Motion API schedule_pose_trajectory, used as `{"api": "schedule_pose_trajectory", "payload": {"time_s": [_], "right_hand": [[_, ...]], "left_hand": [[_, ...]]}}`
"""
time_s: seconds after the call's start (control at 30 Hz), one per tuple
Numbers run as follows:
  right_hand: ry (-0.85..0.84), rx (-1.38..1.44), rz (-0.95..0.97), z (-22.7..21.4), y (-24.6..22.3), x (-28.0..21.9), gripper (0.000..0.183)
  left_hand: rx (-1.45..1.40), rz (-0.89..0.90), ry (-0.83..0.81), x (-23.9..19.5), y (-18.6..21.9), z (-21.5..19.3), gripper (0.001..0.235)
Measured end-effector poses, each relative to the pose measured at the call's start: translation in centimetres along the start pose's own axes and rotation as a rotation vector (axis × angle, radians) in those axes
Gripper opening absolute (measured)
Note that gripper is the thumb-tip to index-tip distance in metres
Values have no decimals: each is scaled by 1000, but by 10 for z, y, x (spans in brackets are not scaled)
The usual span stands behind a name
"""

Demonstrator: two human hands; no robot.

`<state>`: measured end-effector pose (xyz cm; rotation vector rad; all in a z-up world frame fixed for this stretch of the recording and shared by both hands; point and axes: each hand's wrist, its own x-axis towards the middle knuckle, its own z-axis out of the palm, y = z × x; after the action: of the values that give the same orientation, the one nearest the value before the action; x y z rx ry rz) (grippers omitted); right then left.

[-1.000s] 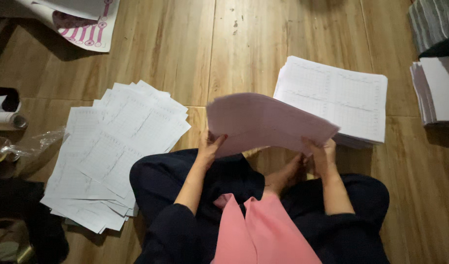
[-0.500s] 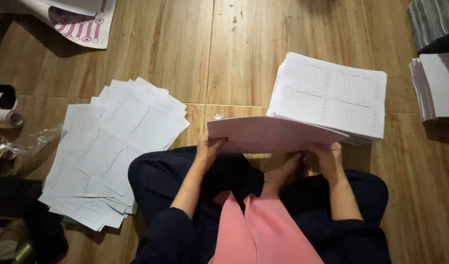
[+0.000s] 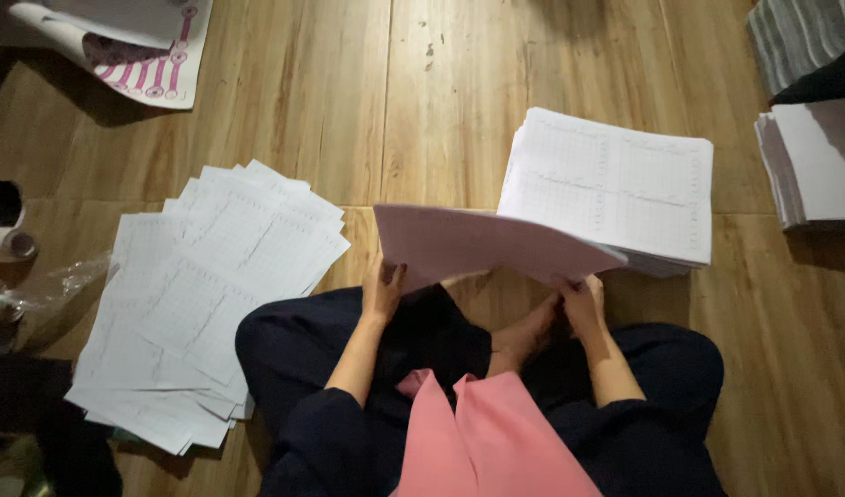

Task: The person sits on the floor and sorts through a stack of printed papers. They pick up sheets, flip through them, and place them into separate piles on the floor.

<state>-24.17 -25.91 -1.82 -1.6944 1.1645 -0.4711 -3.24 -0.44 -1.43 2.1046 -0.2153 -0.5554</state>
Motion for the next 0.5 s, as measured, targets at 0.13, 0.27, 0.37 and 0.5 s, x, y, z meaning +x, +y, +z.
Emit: {"api": "schedule_pose_trajectory", "payload": {"time_s": [0.13, 0.27, 0.37, 0.5], "right_hand": [[160, 203, -195, -26, -1, 16, 9], [401, 244, -421, -90, -15, 55, 27], [597, -53, -586, -135, -65, 60, 25], [595, 12, -544, -162, -39, 96, 33]], "left_hand": [[-120, 314, 59, 11, 28, 4, 44], [-255, 553, -74, 30, 101, 24, 38], [-175, 587, -108, 20, 186, 43, 26], [-182, 617, -159, 35, 209, 94, 23]]}}
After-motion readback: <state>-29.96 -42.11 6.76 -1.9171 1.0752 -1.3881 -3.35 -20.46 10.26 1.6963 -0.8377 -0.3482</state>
